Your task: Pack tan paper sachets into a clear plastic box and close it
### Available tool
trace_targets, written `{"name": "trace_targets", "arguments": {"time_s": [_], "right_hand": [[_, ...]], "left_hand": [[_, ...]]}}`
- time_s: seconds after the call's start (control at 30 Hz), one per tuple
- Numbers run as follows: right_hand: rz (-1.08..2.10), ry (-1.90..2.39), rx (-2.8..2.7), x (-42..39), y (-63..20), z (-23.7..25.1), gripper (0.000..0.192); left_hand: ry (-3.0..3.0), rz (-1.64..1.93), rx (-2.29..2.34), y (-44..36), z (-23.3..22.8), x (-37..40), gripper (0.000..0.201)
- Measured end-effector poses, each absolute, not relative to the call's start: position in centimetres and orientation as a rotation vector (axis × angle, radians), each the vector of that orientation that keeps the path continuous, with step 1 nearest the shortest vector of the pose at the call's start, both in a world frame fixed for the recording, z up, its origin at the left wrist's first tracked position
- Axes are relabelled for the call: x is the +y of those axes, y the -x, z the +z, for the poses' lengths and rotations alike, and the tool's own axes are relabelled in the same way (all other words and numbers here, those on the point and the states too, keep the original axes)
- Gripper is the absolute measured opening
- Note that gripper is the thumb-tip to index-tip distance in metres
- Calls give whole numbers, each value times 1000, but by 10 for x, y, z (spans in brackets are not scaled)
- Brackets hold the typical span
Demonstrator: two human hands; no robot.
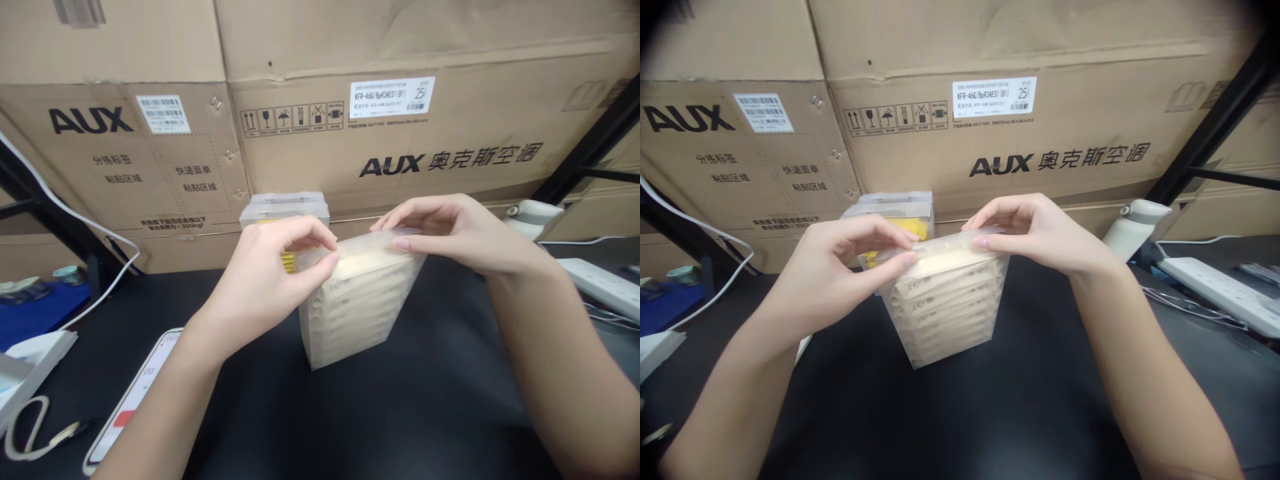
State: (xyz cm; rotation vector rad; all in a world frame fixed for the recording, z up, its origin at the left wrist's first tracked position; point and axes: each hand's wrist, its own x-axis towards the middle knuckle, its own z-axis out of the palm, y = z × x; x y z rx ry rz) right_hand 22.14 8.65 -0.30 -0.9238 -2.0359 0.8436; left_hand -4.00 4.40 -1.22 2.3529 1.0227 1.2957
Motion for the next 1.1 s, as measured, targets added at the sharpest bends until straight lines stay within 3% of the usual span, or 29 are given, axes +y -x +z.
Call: {"name": "trace_targets", "arguments": {"time_s": [0.37, 0.9, 1.1], "right_hand": [[649, 889, -2106, 77, -218, 3, 21], [583, 833, -2027, 83, -219, -3, 22], [689, 777, -2027, 85, -217, -2, 13]], "left_hand": [[-2410, 1233, 1032, 42, -10, 45, 3], [-2359, 1327, 1040, 42, -12, 47, 4], [-2340, 1321, 1038, 42, -12, 48, 4]]}}
